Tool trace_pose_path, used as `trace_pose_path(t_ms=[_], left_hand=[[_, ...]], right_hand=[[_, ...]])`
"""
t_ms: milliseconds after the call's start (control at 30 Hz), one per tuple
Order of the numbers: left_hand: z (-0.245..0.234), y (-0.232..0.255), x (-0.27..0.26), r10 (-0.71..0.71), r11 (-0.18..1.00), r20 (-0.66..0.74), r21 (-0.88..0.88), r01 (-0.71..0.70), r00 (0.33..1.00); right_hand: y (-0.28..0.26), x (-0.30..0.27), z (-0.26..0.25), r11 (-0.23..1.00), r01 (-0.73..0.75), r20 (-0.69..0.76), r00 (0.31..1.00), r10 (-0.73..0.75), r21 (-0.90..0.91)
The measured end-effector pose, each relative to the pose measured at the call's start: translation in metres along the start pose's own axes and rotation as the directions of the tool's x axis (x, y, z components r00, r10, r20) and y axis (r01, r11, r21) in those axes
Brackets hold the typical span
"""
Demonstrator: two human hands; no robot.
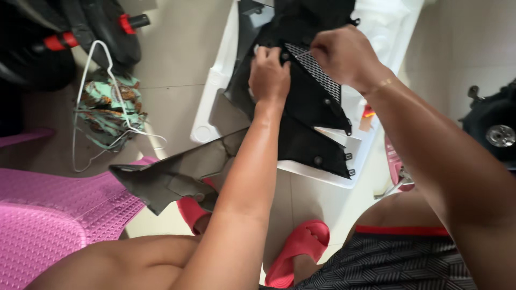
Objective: The person handles motorcycle body panels and a black plastic part, then uses a screwdriver to fasten screws into the part while working in a cluttered indoor space.
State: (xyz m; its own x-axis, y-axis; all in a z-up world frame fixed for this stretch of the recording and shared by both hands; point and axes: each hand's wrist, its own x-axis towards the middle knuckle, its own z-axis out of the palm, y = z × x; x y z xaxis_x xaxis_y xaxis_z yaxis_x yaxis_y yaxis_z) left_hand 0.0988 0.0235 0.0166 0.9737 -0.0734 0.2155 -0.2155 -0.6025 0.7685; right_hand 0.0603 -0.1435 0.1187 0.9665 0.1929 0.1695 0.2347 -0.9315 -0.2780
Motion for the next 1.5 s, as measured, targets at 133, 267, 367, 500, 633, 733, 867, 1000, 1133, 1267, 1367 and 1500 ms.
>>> trace_pose_path(t_ms=[133, 267, 367, 500, 633, 733, 867, 1000, 1133, 1267, 1367, 1500], left_hand=[[-0.003, -0.010, 0.010, -0.007, 0.999, 0.146, 0.041, 0.001, 0.989], [-0.001, -0.016, 0.011, 0.021, 0.999, 0.144, 0.034, -0.026, 0.989], [0.002, -0.018, 0.011, 0.041, 0.998, 0.155, 0.048, -0.049, 0.987], [0.000, -0.016, 0.014, 0.023, 0.999, 0.172, 0.035, -0.030, 0.985], [-0.003, -0.012, 0.010, 0.045, 0.999, 0.174, -0.033, -0.040, 0.984], [0.001, -0.008, 0.000, 0.071, 0.984, 0.132, -0.170, -0.048, 0.989], [0.017, -0.001, -0.018, 0.078, 0.895, 0.107, -0.445, -0.022, 0.991], [0.025, 0.000, -0.028, 0.010, 0.863, 0.260, -0.490, 0.123, 0.966], [0.026, 0.001, -0.030, 0.041, 0.890, 0.196, -0.453, 0.054, 0.980], [0.022, 0.002, -0.028, 0.009, 0.911, 0.170, -0.408, 0.062, 0.985], [0.019, 0.001, -0.024, -0.055, 0.942, 0.127, -0.322, 0.093, 0.990], [0.015, -0.004, -0.023, -0.165, 0.943, 0.131, -0.268, 0.195, 0.978]], right_hand=[[0.007, 0.039, 0.037, 0.974, 0.033, 0.102, 0.995, -0.011, -0.224], [0.021, 0.046, 0.064, 0.957, 0.044, 0.129, 0.992, -0.007, -0.286], [0.030, 0.043, 0.072, 0.962, 0.009, 0.135, 0.990, 0.029, -0.273], [0.026, 0.042, 0.065, 0.977, -0.050, 0.140, 0.987, 0.080, -0.206], [0.003, 0.039, 0.053, 0.934, -0.254, 0.091, 0.967, 0.238, 0.250], [-0.013, 0.035, 0.043, 0.381, -0.611, 0.405, 0.769, 0.495, 0.694], [-0.014, 0.018, 0.034, 0.008, -0.532, 0.478, 0.768, 0.426, 0.847], [-0.001, 0.008, 0.039, 0.505, -0.541, 0.339, 0.832, 0.440, 0.672], [0.006, 0.010, 0.051, 0.783, -0.324, 0.158, 0.946, 0.284, 0.531], [-0.001, 0.011, 0.055, 0.877, -0.369, 0.075, 0.928, 0.364, 0.309], [-0.005, 0.018, 0.055, 0.887, -0.389, 0.057, 0.920, 0.388, 0.249], [-0.004, 0.024, 0.059, 0.918, -0.373, 0.088, 0.927, 0.364, 0.132]])
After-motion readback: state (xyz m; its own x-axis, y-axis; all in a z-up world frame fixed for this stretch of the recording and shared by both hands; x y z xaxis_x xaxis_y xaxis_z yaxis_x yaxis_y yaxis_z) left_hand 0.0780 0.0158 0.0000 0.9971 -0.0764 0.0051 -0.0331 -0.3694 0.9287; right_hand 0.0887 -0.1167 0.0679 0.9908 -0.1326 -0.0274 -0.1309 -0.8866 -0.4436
